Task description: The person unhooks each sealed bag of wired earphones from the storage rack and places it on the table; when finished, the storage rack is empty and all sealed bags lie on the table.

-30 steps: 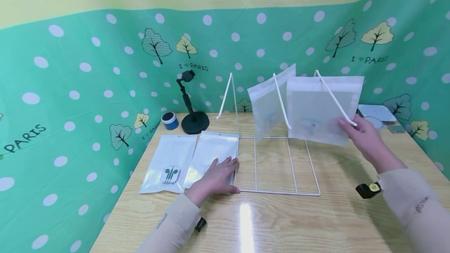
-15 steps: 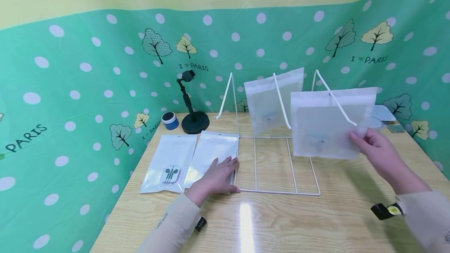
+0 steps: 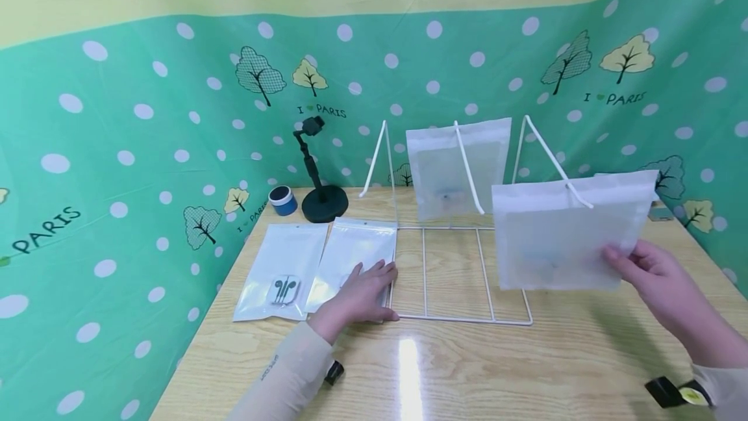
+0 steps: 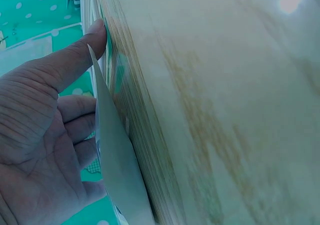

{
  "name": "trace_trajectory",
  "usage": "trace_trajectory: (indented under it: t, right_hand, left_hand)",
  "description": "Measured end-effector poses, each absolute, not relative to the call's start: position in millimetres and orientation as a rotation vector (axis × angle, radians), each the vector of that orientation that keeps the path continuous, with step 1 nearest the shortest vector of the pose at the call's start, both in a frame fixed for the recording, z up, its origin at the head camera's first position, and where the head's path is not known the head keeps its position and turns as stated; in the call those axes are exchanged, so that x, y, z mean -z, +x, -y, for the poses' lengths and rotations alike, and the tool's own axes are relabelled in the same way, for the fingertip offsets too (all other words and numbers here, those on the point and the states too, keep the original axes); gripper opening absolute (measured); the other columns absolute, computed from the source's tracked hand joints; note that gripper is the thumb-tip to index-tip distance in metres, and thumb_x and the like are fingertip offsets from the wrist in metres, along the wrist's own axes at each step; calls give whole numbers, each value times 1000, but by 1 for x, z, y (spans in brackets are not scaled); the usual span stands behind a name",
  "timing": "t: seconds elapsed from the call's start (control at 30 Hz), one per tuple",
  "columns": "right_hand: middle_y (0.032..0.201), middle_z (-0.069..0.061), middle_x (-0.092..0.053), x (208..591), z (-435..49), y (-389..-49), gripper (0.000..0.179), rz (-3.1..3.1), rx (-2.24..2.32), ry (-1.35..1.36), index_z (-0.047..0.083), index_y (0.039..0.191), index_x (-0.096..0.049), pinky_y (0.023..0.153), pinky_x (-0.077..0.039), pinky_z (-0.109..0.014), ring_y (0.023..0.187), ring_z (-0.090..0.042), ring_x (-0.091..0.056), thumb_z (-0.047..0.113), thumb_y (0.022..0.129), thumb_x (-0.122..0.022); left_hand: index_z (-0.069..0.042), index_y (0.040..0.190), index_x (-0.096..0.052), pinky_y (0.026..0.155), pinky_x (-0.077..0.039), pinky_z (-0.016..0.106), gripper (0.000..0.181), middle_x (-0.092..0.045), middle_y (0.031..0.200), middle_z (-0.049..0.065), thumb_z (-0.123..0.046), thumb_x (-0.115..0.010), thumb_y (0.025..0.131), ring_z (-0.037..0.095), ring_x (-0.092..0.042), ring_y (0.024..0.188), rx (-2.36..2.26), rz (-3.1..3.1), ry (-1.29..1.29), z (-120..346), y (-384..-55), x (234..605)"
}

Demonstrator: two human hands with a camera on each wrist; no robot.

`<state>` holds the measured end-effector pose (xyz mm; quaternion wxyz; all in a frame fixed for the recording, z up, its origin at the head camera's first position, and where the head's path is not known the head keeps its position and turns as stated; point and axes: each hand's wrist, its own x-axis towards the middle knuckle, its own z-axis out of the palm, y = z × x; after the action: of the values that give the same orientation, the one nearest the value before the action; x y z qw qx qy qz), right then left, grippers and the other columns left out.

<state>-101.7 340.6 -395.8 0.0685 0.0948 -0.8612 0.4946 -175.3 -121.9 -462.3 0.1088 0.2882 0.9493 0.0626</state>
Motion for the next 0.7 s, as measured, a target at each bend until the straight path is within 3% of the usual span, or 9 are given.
trace_trajectory:
  t: [0.33, 0.57, 0.7]
  right_hand:
    - [118, 24, -58, 393, -341, -80, 32, 2615, -1414, 209, -1, 132, -53, 71, -46, -9, 102, 11, -56, 10, 103, -48]
    - [114, 24, -61, 390, -344, -71, 23, 2500, -1467, 224, 4, 118, -63, 72, -44, -6, 100, 12, -56, 1, 100, -48]
    - [113, 15, -66, 384, -345, -68, 25, 2292, -1636, 276, -1, 114, -64, 77, -44, -5, 101, 7, -60, -9, 97, -47]
  left_hand:
    - [-10, 148, -42, 114, -18, 59, 92, -35, 155, 6, -54, -78, 75, 26, -27, 144, -199, -2794, 846, 124, -175, 461]
    - [-9, 148, -42, 114, -18, 59, 92, -35, 155, 6, -53, -78, 75, 26, -28, 144, -207, -2792, 851, 124, -175, 460]
    - [-9, 148, -42, 114, -18, 59, 92, -36, 155, 6, -53, -78, 76, 26, -27, 144, -205, -2792, 855, 124, -175, 460]
